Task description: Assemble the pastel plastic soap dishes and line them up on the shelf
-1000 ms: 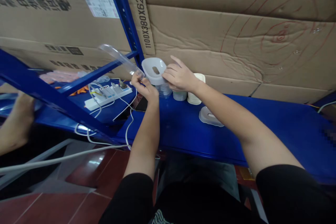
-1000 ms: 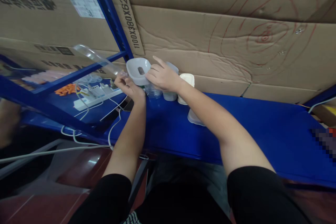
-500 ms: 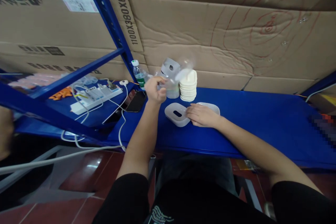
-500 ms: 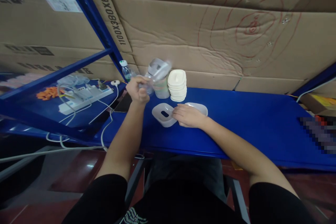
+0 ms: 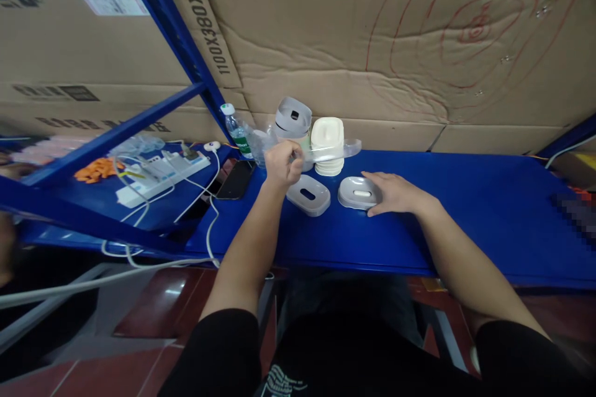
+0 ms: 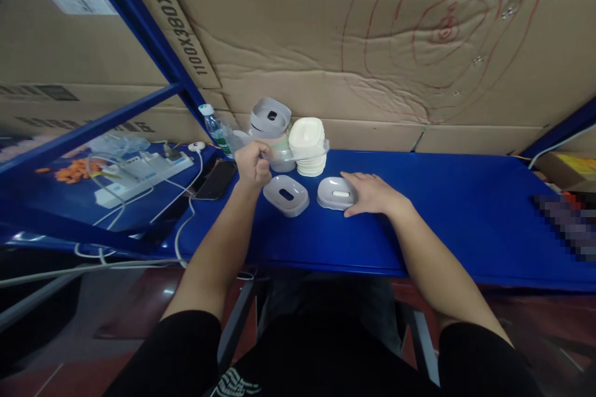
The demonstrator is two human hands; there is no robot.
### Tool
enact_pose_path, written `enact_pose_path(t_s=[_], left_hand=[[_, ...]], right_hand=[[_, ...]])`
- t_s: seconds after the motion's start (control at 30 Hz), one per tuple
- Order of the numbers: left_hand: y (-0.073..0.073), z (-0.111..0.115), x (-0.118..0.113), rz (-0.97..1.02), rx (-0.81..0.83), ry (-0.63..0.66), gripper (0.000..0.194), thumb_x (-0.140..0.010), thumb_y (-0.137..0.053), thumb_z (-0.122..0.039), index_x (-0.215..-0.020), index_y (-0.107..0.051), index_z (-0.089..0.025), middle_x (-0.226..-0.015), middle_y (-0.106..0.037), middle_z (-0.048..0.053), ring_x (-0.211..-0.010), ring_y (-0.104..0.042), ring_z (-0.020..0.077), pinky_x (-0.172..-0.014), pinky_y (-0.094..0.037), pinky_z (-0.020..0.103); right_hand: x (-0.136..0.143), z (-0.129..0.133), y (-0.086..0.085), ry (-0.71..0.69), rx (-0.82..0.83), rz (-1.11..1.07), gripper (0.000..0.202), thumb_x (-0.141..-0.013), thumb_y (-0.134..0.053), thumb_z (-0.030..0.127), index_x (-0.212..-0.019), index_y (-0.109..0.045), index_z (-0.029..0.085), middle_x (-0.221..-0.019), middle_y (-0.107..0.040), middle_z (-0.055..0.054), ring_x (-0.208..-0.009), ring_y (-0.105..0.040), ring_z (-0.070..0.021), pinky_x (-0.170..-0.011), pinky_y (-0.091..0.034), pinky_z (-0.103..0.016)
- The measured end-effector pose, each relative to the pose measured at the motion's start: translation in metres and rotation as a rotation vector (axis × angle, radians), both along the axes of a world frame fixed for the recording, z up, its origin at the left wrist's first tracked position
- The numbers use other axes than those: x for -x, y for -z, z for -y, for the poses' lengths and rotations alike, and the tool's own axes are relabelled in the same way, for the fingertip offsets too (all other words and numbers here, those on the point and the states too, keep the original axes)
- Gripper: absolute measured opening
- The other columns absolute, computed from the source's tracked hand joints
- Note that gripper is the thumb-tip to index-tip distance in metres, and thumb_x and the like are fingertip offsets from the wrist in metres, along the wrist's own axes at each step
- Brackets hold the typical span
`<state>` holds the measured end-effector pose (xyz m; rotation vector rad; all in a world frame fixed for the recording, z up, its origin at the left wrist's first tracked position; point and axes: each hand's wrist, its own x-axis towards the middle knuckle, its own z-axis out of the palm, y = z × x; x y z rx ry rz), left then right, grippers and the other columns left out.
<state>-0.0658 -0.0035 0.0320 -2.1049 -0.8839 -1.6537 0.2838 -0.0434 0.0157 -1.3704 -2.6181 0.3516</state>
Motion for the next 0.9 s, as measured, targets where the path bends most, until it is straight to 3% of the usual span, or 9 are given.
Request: enact_pose_path(t_s=[0.2,0.37,0.6,0.73,0.9], left_hand=[[0.004,-0.003,-0.002,0.029,0.086,-0.014,0.072,-0.100,-0.020,-0.080,-0.076,-0.057,-0.023,-0.061,-0.052,0.002,-0.056,-0.055,0.0172,-0.060,-0.046,0.034],[0.008,-0.004,-0.001,0.098,0.107,-0.069,0.077,-0.094,-0.019,-0.089,-0.077,-0.058,-0.025,-0.066,-0.057,0.003,-0.059,-0.058,0.0189,-0.063,-0.049,0.037],[0.004,-0.015,0.011,0.477,-0.015,-0.151,0.079,-0.092,-0.014,-0.092,-0.104,-0.058,-0.027,-0.093,-0.067,0.006,-0.077,-0.071,0.0224,-0.073,-0.058,0.041],[-0.004,-0.024,0.027,0.641,-0.045,-0.161,0.070,-0.097,-0.022,-0.086,-0.112,-0.052,-0.024,-0.107,-0.066,0.007,-0.069,-0.067,0.0166,-0.071,-0.058,0.036],[-0.006,-0.026,0.043,0.665,0.035,-0.375,0.054,-0.108,-0.026,-0.068,-0.112,-0.053,-0.022,-0.103,-0.063,0.007,-0.093,-0.068,0.0191,-0.091,-0.055,0.036]], right_hand=[[0.006,-0.006,0.006,-0.122,0.055,-0.160,0.104,-0.072,-0.087,0.055,-0.161,-0.047,0.020,-0.147,-0.060,-0.018,-0.134,-0.060,-0.0391,-0.114,-0.047,-0.056],[0.011,-0.005,0.005,-0.146,0.024,-0.233,0.101,-0.074,-0.086,0.056,-0.161,-0.047,0.022,-0.145,-0.059,-0.017,-0.134,-0.059,-0.0381,-0.114,-0.047,-0.056],[0.009,-0.011,0.017,-0.153,0.005,-0.193,0.100,-0.074,-0.086,0.060,-0.159,-0.049,0.025,-0.146,-0.059,-0.016,-0.132,-0.061,-0.0383,-0.112,-0.050,-0.058],[0.009,-0.014,0.022,-0.146,-0.013,-0.155,0.099,-0.073,-0.086,0.060,-0.158,-0.050,0.024,-0.148,-0.058,-0.017,-0.134,-0.060,-0.0391,-0.112,-0.050,-0.058],[0.010,-0.014,0.022,-0.133,0.005,-0.133,0.100,-0.073,-0.085,0.062,-0.158,-0.050,0.022,-0.150,-0.057,-0.018,-0.135,-0.060,-0.0404,-0.113,-0.050,-0.058]])
